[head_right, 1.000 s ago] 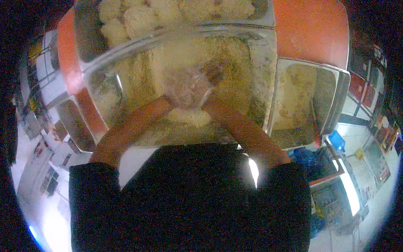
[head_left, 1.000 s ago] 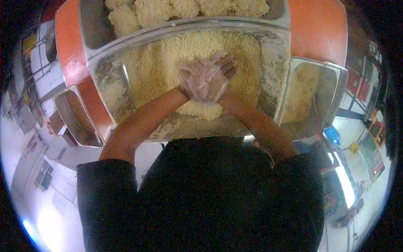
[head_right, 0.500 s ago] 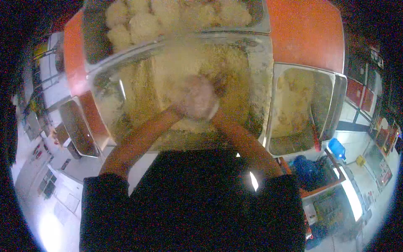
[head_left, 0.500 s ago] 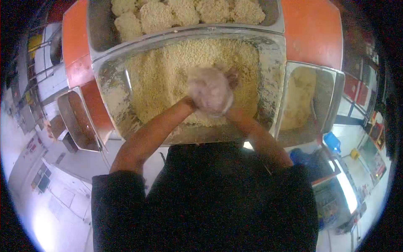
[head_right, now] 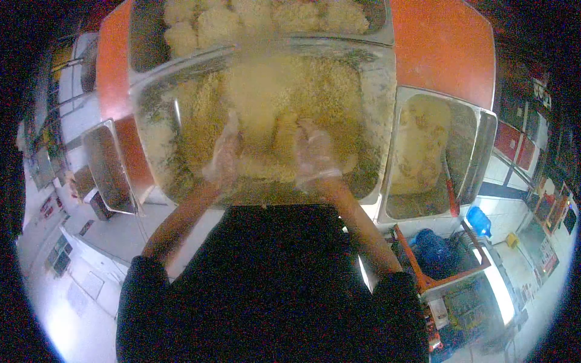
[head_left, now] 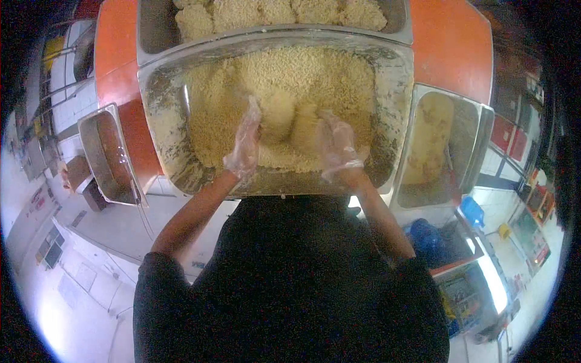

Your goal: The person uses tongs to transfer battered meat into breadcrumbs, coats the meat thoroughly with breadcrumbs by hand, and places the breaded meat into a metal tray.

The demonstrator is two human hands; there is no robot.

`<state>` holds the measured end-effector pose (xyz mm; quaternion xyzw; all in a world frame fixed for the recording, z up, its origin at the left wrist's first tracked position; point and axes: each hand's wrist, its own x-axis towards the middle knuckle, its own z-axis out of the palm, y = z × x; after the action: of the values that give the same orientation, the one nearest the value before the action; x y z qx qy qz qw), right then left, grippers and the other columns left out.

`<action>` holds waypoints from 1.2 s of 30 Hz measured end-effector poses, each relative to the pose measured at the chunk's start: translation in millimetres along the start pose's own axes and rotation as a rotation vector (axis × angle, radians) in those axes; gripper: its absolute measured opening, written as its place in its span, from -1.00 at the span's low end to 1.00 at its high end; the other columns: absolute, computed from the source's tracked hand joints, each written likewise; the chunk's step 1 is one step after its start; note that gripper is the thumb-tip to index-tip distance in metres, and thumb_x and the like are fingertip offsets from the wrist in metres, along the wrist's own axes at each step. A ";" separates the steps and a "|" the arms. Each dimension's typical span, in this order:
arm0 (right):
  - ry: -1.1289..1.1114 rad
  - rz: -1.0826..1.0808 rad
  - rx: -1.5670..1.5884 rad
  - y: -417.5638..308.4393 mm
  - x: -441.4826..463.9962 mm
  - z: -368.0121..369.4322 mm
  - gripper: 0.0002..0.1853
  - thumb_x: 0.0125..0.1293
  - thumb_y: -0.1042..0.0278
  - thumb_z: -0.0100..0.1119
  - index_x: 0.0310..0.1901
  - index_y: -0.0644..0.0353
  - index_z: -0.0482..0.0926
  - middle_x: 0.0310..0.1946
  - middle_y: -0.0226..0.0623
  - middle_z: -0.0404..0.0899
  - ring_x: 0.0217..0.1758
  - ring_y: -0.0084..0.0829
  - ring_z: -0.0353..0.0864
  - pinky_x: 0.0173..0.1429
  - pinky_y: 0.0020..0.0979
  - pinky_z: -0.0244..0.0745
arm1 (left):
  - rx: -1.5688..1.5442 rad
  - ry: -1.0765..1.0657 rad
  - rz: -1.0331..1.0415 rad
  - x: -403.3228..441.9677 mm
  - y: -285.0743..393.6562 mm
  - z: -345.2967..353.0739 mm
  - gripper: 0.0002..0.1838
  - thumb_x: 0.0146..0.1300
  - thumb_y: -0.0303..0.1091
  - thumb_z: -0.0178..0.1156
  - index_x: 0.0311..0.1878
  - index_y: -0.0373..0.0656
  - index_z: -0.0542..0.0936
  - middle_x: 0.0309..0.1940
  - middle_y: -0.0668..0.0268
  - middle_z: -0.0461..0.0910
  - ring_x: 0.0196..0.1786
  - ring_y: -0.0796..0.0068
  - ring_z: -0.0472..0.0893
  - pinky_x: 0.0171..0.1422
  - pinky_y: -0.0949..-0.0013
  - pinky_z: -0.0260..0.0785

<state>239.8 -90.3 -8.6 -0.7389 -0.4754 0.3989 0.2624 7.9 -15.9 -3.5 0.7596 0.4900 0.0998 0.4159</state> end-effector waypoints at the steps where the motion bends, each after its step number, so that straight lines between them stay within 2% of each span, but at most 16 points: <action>1: 0.001 0.000 -0.002 -12.2 1.2 -6.1 -0.66 0.31 0.29 -0.04 0.05 0.22 0.51 -0.06 -0.04 0.58 -0.02 0.09 0.55 0.08 -0.06 0.44 | -0.078 -0.032 -0.012 -0.4 10.0 -1.4 -0.38 0.41 -0.26 -0.14 0.45 -0.23 -0.03 0.45 0.10 0.03 0.48 0.23 0.04 0.54 0.20 -0.13; 3: 0.299 -0.128 -0.233 -46.4 6.3 -27.6 -0.67 0.33 0.23 -0.04 0.05 0.16 0.51 -0.16 -0.06 0.61 -0.10 0.05 0.57 0.04 -0.07 0.45 | -0.158 -0.064 -0.018 13.5 27.9 -3.6 -0.40 0.42 -0.29 -0.14 0.45 -0.23 -0.01 0.44 0.11 0.06 0.47 0.27 0.07 0.53 0.22 -0.10; 4: 0.300 -0.126 -0.236 -40.3 7.8 -23.6 -0.67 0.33 0.23 -0.04 0.05 0.16 0.51 -0.16 -0.06 0.61 -0.10 0.05 0.57 0.04 -0.07 0.45 | -0.102 -0.076 0.035 23.3 38.1 -6.3 -0.40 0.41 -0.28 -0.14 0.45 -0.22 0.00 0.44 0.11 0.06 0.47 0.27 0.07 0.54 0.22 -0.11; 7: 0.270 -0.422 -0.359 -38.0 22.4 -11.7 -0.74 0.24 0.40 0.06 -0.06 0.21 0.58 -0.03 -0.03 0.54 0.11 -0.08 0.49 0.28 -0.20 0.32 | 0.210 -0.285 0.315 58.9 68.0 5.5 -0.41 0.41 -0.26 -0.13 0.44 -0.22 0.03 0.44 0.12 0.06 0.48 0.27 0.07 0.54 0.22 -0.13; 10: 0.008 -0.700 -0.355 -68.1 49.7 -6.6 -0.67 0.18 0.27 0.11 -0.02 0.14 0.55 0.06 -0.10 0.50 0.20 -0.11 0.42 0.35 -0.18 0.24 | 0.364 -0.440 0.431 84.5 74.0 26.5 -0.41 0.40 -0.25 -0.12 0.43 -0.21 0.05 0.44 0.12 0.07 0.48 0.28 0.07 0.55 0.22 -0.15; 12: -0.035 -0.849 -0.391 -36.4 63.0 8.9 -0.62 0.15 0.15 0.13 -0.01 0.09 0.53 0.07 -0.13 0.48 0.28 -0.15 0.34 0.39 -0.15 0.17 | 0.418 -0.463 0.465 95.7 71.9 30.2 -0.41 0.39 -0.23 -0.12 0.42 -0.20 0.07 0.44 0.12 0.07 0.48 0.28 0.06 0.55 0.22 -0.16; 23: 0.011 -0.818 -0.471 -44.0 57.9 8.9 -0.61 0.12 0.21 0.14 0.01 0.07 0.51 0.14 -0.17 0.44 0.21 -0.13 0.37 0.33 -0.11 0.23 | 0.724 -0.362 0.638 83.0 77.3 25.0 -0.42 0.36 -0.16 -0.10 0.39 -0.17 0.15 0.44 0.14 0.09 0.49 0.29 0.05 0.57 0.23 -0.23; 24: -0.004 -0.508 -0.523 -43.4 50.1 6.6 -0.60 0.13 0.24 0.14 0.04 0.08 0.50 0.17 -0.18 0.41 0.21 -0.13 0.38 0.29 -0.12 0.27 | 0.765 -0.323 0.662 75.5 74.6 19.9 -0.42 0.35 -0.16 -0.09 0.39 -0.17 0.16 0.44 0.15 0.09 0.49 0.30 0.05 0.57 0.23 -0.24; 26: -0.044 -0.192 -0.571 -24.3 28.3 3.9 -0.59 0.14 0.26 0.13 0.06 0.09 0.48 0.20 -0.19 0.38 0.20 -0.14 0.38 0.25 -0.13 0.31 | 0.752 -0.285 0.623 51.5 67.1 -3.9 -0.42 0.35 -0.14 -0.09 0.38 -0.16 0.18 0.44 0.15 0.09 0.49 0.30 0.05 0.57 0.23 -0.25; 28: 0.298 -0.661 -0.690 26.6 38.0 2.9 -0.71 0.31 0.25 0.01 0.01 0.15 0.50 -0.29 -0.21 0.64 -0.23 -0.06 0.60 -0.13 -0.04 0.49 | 0.579 -0.312 0.466 22.2 47.9 -37.1 -0.40 0.32 -0.12 -0.09 0.38 -0.17 0.19 0.44 0.17 0.09 0.49 0.29 0.05 0.58 0.25 -0.28; 29: 0.305 -0.670 -0.691 26.5 42.6 0.1 -0.71 0.31 0.25 0.01 0.01 0.15 0.50 -0.29 -0.21 0.64 -0.23 -0.06 0.60 -0.13 -0.04 0.49 | 0.492 -0.328 0.397 7.1 40.0 -50.4 -0.39 0.31 -0.11 -0.08 0.37 -0.18 0.19 0.44 0.19 0.09 0.49 0.29 0.04 0.58 0.27 -0.30; 30: 0.061 -0.579 -0.699 23.2 48.8 -5.4 -0.60 0.25 0.29 0.05 0.13 0.13 0.43 -0.03 -0.13 0.51 -0.02 -0.10 0.52 0.05 -0.11 0.43 | 0.404 -0.338 0.328 -8.2 32.0 -63.4 -0.38 0.30 -0.10 -0.08 0.37 -0.18 0.20 0.44 0.20 0.10 0.49 0.28 0.04 0.58 0.28 -0.32; 32: -0.190 -0.486 -0.716 29.4 62.5 -8.5 -0.46 0.19 0.33 0.09 0.25 0.10 0.36 0.22 -0.04 0.38 0.18 -0.14 0.44 0.23 -0.18 0.36 | 0.007 -0.084 0.053 -40.3 20.5 -76.8 -0.45 0.26 -0.20 -0.02 0.29 -0.20 0.30 0.31 0.16 0.28 0.32 0.16 0.28 0.39 0.20 0.09; 34: -0.565 -0.707 -0.891 46.3 96.3 4.6 -0.48 0.28 0.28 0.06 0.29 0.07 0.34 0.26 -0.09 0.37 0.26 -0.19 0.38 0.26 -0.21 0.33 | -0.199 0.061 -0.078 -67.9 11.0 -89.2 -0.49 0.24 -0.25 0.01 0.25 -0.21 0.35 0.25 0.15 0.38 0.24 0.09 0.40 0.29 0.16 0.30; 35: -0.568 -0.715 -0.904 66.7 118.3 16.9 -0.48 0.28 0.28 0.06 0.29 0.07 0.34 0.26 -0.09 0.37 0.26 -0.19 0.38 0.26 -0.21 0.33 | 0.157 0.059 -0.053 -81.2 7.0 -93.8 -0.52 0.23 -0.28 0.02 0.22 -0.21 0.38 0.15 0.13 0.45 0.09 0.07 0.47 0.13 0.13 0.38; 36: -0.704 -0.657 -0.666 88.9 144.5 29.6 -0.51 0.31 0.24 0.05 0.27 0.07 0.36 0.26 -0.16 0.38 0.28 -0.25 0.36 0.28 -0.23 0.31 | 0.512 0.061 -0.030 -89.8 6.1 -94.8 -0.56 0.23 -0.32 0.04 0.18 -0.20 0.40 0.05 0.12 0.52 -0.06 0.05 0.54 -0.02 0.10 0.45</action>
<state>292.0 5.2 -142.0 -0.4182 -0.8380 0.3473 -0.0478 -86.0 -40.7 84.2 0.8295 0.5227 -0.0111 0.1965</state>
